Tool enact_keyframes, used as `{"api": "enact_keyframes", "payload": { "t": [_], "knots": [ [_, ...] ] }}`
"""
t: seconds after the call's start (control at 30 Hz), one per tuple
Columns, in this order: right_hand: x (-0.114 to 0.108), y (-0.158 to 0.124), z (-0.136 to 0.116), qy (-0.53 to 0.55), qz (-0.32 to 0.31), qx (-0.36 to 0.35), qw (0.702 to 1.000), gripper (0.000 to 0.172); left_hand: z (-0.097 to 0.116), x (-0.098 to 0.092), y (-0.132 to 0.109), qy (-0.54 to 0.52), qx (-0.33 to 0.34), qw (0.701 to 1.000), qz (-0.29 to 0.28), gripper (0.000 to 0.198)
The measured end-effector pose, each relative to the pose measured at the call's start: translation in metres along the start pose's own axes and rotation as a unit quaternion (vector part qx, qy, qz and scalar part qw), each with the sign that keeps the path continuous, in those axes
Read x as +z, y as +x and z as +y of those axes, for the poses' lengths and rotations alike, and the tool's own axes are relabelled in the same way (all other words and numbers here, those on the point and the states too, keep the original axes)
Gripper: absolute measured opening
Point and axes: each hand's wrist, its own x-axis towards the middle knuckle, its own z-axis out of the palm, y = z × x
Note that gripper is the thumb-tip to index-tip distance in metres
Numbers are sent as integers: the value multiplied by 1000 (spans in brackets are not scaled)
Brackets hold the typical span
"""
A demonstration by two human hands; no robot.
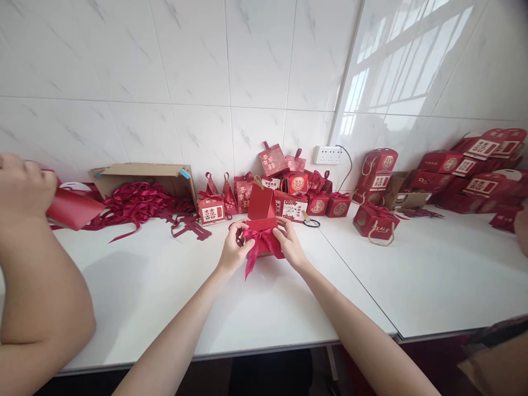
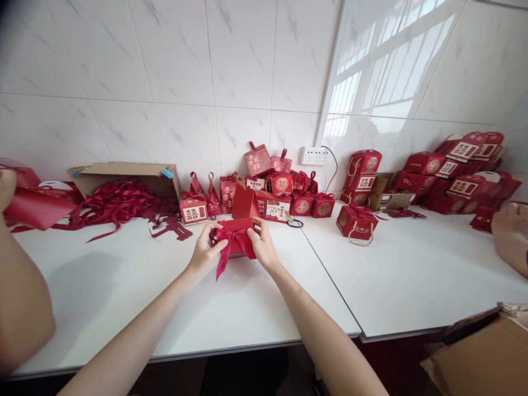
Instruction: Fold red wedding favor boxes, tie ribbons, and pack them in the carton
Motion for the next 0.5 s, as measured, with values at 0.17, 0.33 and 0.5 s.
{"api": "enact_keyframes", "payload": {
  "t": [0.17, 0.33, 0.5],
  "knots": [
    [0, -1, -1, -7, 6, -1, 1000, 33, -1, 0, 1, -13, 4, 1000, 2, 29],
    [0, -2, -5, -11, 3, -1, 1000, 34, 1, 1, 0, -15, -5, 1000, 10, 28],
    [3, -3, -4, -9, 3, -12, 1000, 42, 2, 2, -1, 16, 5, 1000, 19, 28]
  ]
}}
